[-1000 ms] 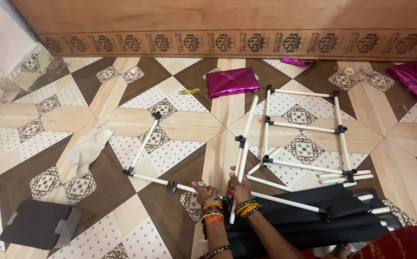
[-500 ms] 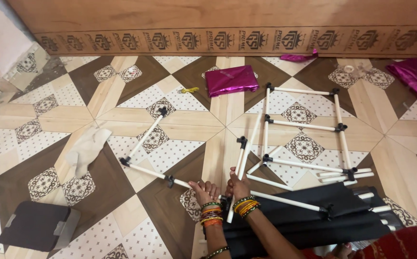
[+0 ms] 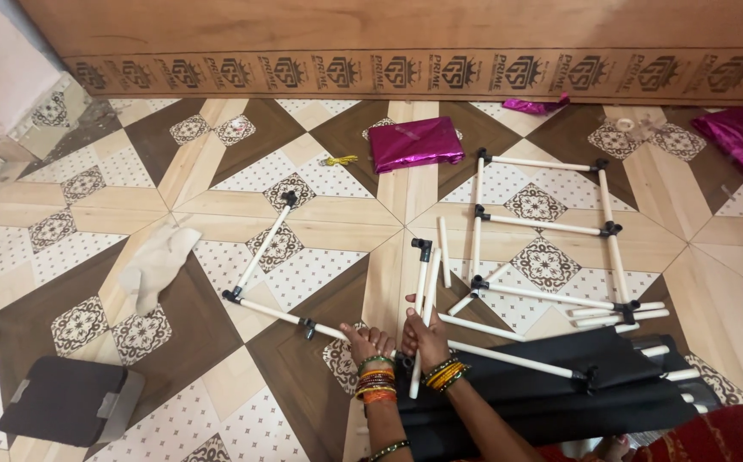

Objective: The person assembles a white plastic frame by connecting rods with black corner joints on a tiled floor. They insert rods into joints and adjust the structure to form a rectangular base.

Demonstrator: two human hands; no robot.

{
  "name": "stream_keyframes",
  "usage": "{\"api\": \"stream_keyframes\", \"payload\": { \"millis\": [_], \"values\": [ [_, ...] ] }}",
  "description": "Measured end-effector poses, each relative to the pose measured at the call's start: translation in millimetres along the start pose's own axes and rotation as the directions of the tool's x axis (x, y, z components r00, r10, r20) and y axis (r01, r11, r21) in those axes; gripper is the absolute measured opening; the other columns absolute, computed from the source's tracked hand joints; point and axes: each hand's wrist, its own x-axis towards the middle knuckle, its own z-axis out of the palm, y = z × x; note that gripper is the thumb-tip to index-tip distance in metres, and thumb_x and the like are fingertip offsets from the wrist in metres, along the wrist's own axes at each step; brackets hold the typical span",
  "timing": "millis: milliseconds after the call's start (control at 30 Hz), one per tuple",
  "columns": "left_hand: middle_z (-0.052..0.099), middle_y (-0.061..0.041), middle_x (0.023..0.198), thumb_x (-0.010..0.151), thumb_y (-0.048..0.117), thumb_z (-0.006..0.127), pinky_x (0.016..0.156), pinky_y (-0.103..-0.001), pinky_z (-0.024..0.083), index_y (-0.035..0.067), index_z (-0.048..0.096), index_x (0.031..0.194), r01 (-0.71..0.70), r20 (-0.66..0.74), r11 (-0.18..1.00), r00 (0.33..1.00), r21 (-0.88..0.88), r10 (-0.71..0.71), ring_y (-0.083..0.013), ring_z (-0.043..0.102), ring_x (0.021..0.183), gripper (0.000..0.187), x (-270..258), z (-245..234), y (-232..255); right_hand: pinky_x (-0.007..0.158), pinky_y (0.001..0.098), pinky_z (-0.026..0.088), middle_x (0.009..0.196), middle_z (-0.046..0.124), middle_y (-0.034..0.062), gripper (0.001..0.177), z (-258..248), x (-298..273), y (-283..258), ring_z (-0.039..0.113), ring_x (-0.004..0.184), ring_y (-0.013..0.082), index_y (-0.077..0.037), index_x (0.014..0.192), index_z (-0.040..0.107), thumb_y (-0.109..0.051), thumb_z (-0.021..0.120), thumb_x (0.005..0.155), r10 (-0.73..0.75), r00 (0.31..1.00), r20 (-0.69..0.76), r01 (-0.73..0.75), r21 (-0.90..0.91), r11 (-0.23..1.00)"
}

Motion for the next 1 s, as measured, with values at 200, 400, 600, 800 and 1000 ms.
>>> {"api": "stream_keyframes", "payload": {
  "millis": [200,400,600,800,1000],
  "values": [
    [0.031,0.0,0.042,0.094,0.077,0.036,0.027,-0.03,0.021,0.016,0.036,0.052,-0.067,0.063,0.996,0.996,-0.059,0.071,-0.0145,0.023,0.029,0.074,11.4,-17.3,-8.4,0.039,0.0296,0.033,0.059,0.04,-0.0018,0.031,-3.4,3.8,12.8,0.036,0.044,0.0104,-0.012,0.128,0.054,-0.022,0.06,0.1,0.04,0.983,-0.178,-0.027,0.071,0.997],
    [0.031,0.001,0.044,0.097,0.075,0.038,0.029,-0.03,0.022,0.017,0.037,0.056,-0.019,-0.038,0.999,0.999,0.034,0.02,-0.0134,0.024,0.031,0.071,14.1,-19.5,-5.7,0.039,0.0283,0.032,0.059,0.038,-0.003,0.03,-8.6,6.1,16.9,0.035,0.043,0.0097,-0.012,0.127,0.053,-0.02,0.061,0.099,0.087,0.994,-0.065,-0.081,0.088,0.993],
    [0.032,-0.001,0.044,0.092,0.078,0.038,0.029,-0.032,0.024,0.016,0.039,0.058,-0.043,-0.081,0.997,0.996,-0.072,0.037,-0.0159,0.026,0.031,0.071,6.5,-17.2,-10.0,0.039,0.0281,0.032,0.06,0.041,-0.0021,0.031,-10.6,1.7,19.2,0.036,0.044,0.0093,-0.012,0.129,0.055,-0.019,0.06,0.099,0.0,0.998,-0.057,-0.004,-0.069,0.998],
    [0.031,0.0,0.045,0.095,0.075,0.042,0.029,-0.031,0.024,0.016,0.036,0.059,-0.06,-0.16,0.998,0.986,-0.026,0.056,-0.0143,0.027,0.032,0.07,-2.7,-2.8,-5.7,0.037,0.0305,0.031,0.058,0.04,-0.0008,0.027,-5.1,7.9,19.6,0.035,0.041,0.0114,-0.012,0.125,0.053,-0.019,0.057,0.099,0.035,0.97,-0.24,-0.041,-0.022,0.999],
    [0.03,0.002,0.048,0.095,0.071,0.051,0.033,-0.029,0.024,0.015,0.037,0.061,-0.014,-0.364,0.999,0.931,0.031,0.025,-0.0119,0.027,0.035,0.067,-23.6,22.4,-0.1,0.038,0.0278,0.032,0.059,0.042,-0.0033,0.027,0.6,-1.9,11.0,0.037,0.043,0.0085,-0.01,0.126,0.052,-0.018,0.056,0.101,-0.038,0.992,-0.117,0.02,-0.155,0.988]
  ]
}}
